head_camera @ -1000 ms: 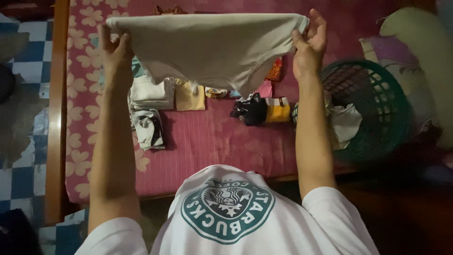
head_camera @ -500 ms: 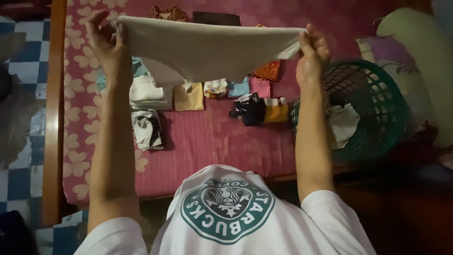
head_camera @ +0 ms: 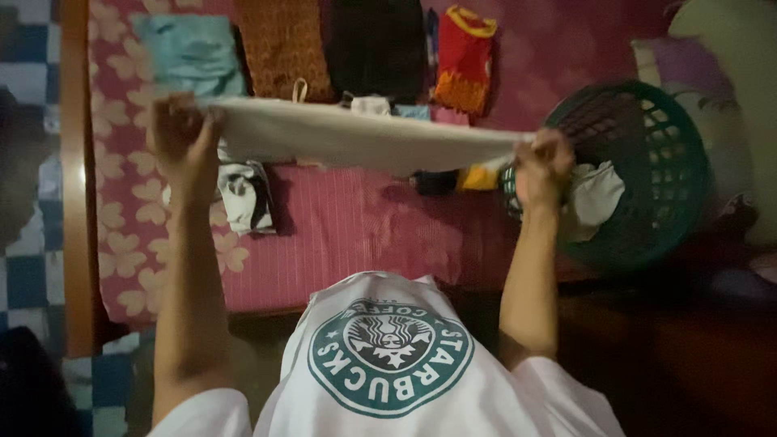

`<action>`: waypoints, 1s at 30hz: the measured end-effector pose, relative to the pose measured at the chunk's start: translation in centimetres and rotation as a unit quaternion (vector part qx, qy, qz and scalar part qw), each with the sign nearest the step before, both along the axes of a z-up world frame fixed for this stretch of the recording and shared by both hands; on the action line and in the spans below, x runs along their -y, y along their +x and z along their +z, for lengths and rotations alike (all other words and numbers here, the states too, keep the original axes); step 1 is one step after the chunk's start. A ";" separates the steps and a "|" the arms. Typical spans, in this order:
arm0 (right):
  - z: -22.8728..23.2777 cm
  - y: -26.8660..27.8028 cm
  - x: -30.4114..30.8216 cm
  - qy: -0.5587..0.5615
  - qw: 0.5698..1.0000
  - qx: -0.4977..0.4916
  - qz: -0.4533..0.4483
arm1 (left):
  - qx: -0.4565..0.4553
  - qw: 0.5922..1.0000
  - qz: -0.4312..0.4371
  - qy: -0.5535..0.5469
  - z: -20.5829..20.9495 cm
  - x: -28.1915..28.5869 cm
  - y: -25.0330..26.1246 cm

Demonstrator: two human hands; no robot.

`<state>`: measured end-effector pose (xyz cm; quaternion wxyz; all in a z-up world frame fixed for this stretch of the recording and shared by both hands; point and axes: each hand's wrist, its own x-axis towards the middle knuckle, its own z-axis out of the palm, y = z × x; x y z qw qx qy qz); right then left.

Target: The person takes clothes from a green laundry basket and folds them on a bed, arranging folded items in piles by type. They fold small garments, a dark bra, white shirts and other clothing pieces, smoothing and stacking each folded item on the bed.

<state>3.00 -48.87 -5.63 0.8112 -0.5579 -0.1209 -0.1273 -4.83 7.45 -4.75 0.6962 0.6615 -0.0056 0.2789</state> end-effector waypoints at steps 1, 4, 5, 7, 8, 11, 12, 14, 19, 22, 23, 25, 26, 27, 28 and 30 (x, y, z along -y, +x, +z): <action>-1.0 -1.2 0.7 -0.029 1.000 0.002 0.008 | 0.010 1.000 -0.006 0.007 -1.1 -0.1 -1.1; -4.2 -4.7 2.0 0.009 0.993 -0.106 0.059 | -0.094 0.993 0.009 0.075 -3.8 0.0 -6.3; -5.2 -5.6 2.2 -0.007 0.988 -0.147 0.052 | -0.116 0.992 0.008 0.040 -4.6 0.2 -7.4; -7.3 -5.8 1.9 -0.041 0.977 -0.205 0.045 | -0.157 0.987 0.007 -0.030 -6.4 0.5 -8.1; -8.7 -5.4 1.3 -0.059 0.972 -0.223 0.044 | -0.187 0.982 0.010 -0.017 -7.5 0.5 -7.6; -13.8 -2.5 -1.0 -0.114 0.953 -0.276 0.056 | -0.279 0.960 0.015 0.022 -12.3 0.3 -5.6; -15.9 -0.8 -1.9 -0.131 0.944 -0.296 0.063 | -0.309 0.950 0.015 0.036 -14.9 0.2 -4.1; -21.0 3.3 -4.8 -0.257 0.941 -0.218 0.041 | -0.316 0.940 0.044 0.121 -20.8 -0.4 0.0; -32.8 9.9 -9.6 -0.495 0.863 -0.094 -0.039 | -0.248 0.880 0.059 0.401 -35.5 0.2 6.0; -36.2 7.1 -10.6 -0.568 0.822 -0.019 -0.047 | -0.255 0.895 0.043 0.365 -38.9 5.8 2.2; -36.8 5.6 -11.3 -0.548 0.836 0.016 -0.017 | -0.246 0.901 0.044 0.355 -39.1 7.9 1.8; -37.7 0.4 -13.7 -0.548 0.817 -0.178 0.008 | -0.254 0.922 0.025 0.291 -38.0 12.5 -0.4; -37.7 -2.1 -13.7 -0.549 0.820 -0.138 0.089 | -0.359 0.892 -0.002 0.274 -37.0 14.4 -1.7; -37.9 -4.8 -14.3 -0.519 0.821 -0.205 0.122 | -0.390 0.878 -0.017 0.278 -36.4 15.9 -2.5; -38.0 -6.9 -14.1 -0.535 0.812 -0.191 0.137 | -0.420 0.862 -0.033 0.282 -35.9 17.2 -3.0; -39.0 -9.1 -14.8 -0.587 0.777 -0.179 0.141 | -0.442 0.827 0.005 0.348 -35.3 18.0 -4.1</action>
